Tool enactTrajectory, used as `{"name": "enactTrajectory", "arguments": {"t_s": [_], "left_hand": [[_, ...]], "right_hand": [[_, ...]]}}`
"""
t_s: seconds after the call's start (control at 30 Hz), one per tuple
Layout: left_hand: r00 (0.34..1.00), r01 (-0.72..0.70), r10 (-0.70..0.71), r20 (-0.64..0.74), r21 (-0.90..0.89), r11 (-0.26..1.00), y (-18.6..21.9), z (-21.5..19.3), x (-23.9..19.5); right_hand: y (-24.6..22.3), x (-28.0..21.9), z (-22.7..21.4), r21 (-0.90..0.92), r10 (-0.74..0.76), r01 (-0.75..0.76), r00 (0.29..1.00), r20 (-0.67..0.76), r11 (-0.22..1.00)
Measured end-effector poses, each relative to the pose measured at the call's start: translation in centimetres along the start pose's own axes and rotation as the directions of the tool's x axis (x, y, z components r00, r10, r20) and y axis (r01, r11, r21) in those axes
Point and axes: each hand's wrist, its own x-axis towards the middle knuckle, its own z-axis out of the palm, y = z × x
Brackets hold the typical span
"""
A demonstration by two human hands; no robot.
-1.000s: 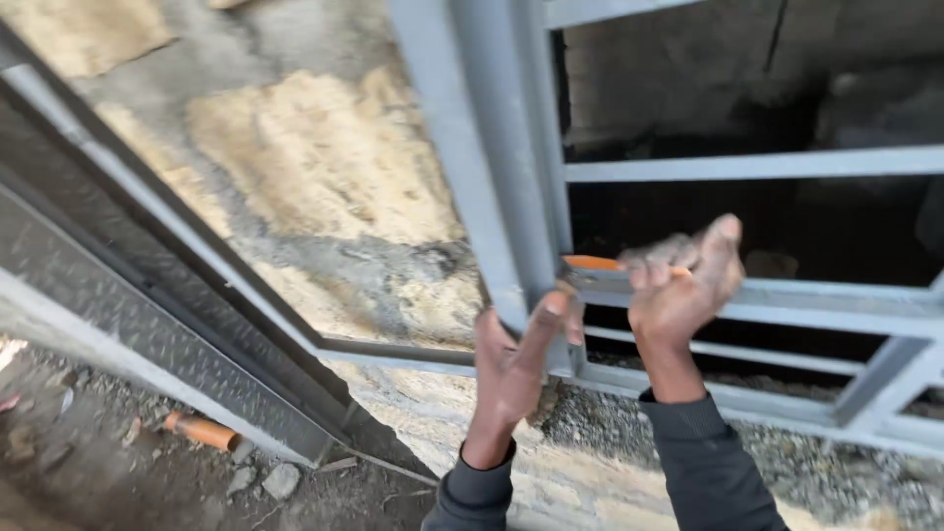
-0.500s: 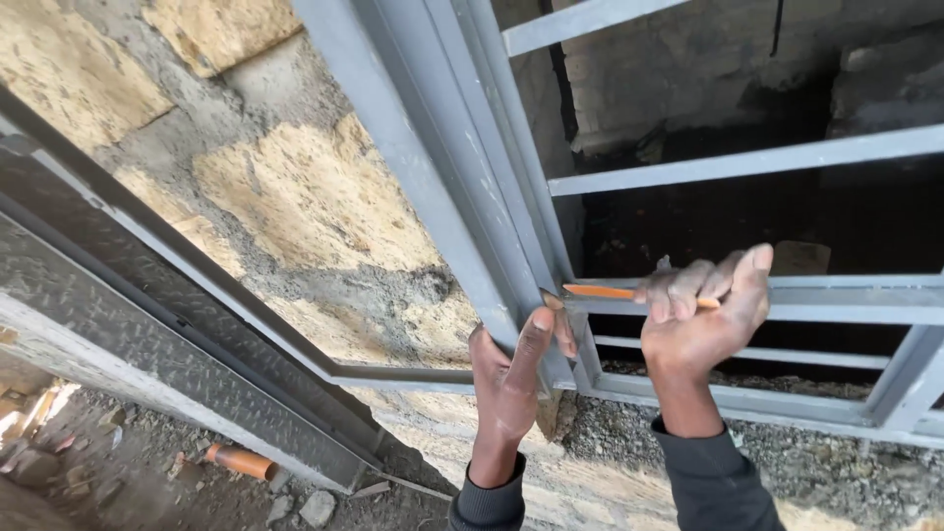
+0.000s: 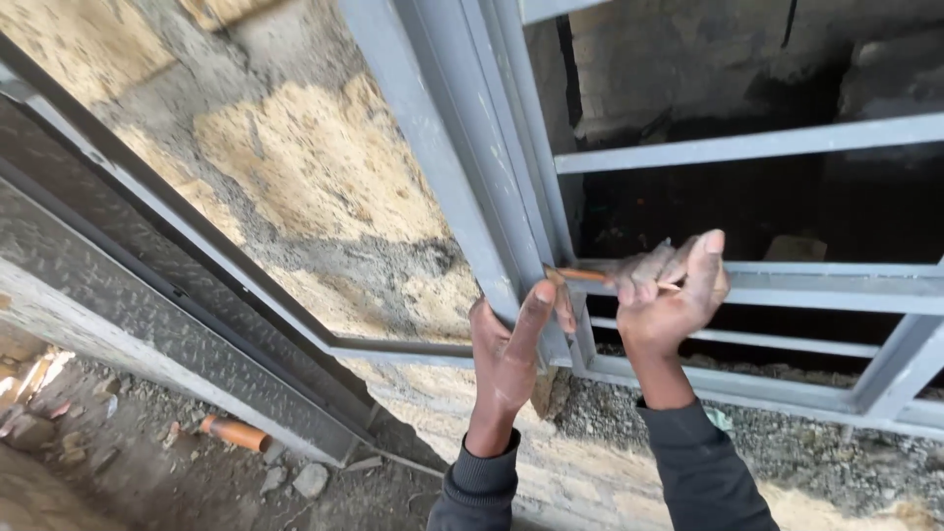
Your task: The person scrapes a metal window frame using an orange scraper tool to remove residue. They then switch to a small piece of sandpaper to smooth the surface of the frame.
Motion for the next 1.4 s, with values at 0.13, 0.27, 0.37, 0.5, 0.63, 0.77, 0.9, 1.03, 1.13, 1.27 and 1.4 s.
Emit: {"name": "enactTrajectory", "arguments": {"t_s": [0.13,0.27,0.37,0.5,0.63,0.77,0.9,1.03,1.13,1.27,1.4], "left_hand": [[0.998,0.068,-0.068,0.005,0.075,0.995,3.8,0.9,0.9],[0.997,0.072,-0.073,-0.021,-0.043,0.996,0.1,0.0,-0.3],[0.997,0.074,-0.074,-0.011,0.003,0.997,1.2,0.2,0.4],[0.996,0.087,-0.087,-0.036,0.000,0.996,0.9,0.2,0.0],[0.999,0.040,-0.040,-0.010,0.068,0.997,1.4,0.5,0.4],[0.998,0.045,-0.044,-0.043,0.036,0.998,1.6,0.7,-0.1],[0.999,0.032,-0.032,-0.030,-0.005,0.999,2.5,0.8,0.6],[0.977,0.214,-0.214,-0.014,0.070,0.974,4.3,0.8,0.0],[0.968,0.250,-0.252,-0.009,0.146,0.957,4.9,0.6,0.4],[0.989,0.106,-0.083,-0.126,0.194,0.975,5.4,1.5,-0.8],[0.896,-0.217,0.368,-0.249,0.479,0.851,3.2,2.6,-8.2]], "right_hand": [[-1.0,-0.1,-2.7,0.001,-0.065,0.065,0.998,0.018,0.998],[0.2,-0.2,-0.3,-0.028,0.061,-0.059,0.997,0.048,0.998],[0.1,1.0,-3.2,0.074,0.115,-0.118,0.992,0.043,0.990],[0.9,1.6,-0.6,0.025,0.082,-0.085,0.992,0.096,0.996],[-0.2,1.2,-2.0,0.009,0.047,-0.049,0.987,0.152,0.999],[1.7,1.3,-2.2,-0.012,0.035,-0.034,0.992,0.121,0.999],[-2.3,3.2,-5.7,0.030,0.251,-0.257,0.959,0.131,0.966],[-12.3,4.0,-13.3,0.261,0.160,-0.365,0.802,0.576,0.894],[-18.3,0.7,-12.8,0.112,0.098,-0.172,0.872,0.479,0.979],[-21.7,-3.4,-14.0,0.064,0.192,-0.207,0.962,0.194,0.976],[-23.3,-6.6,-14.1,-0.095,0.205,-0.210,0.977,-0.058,0.973]]}}
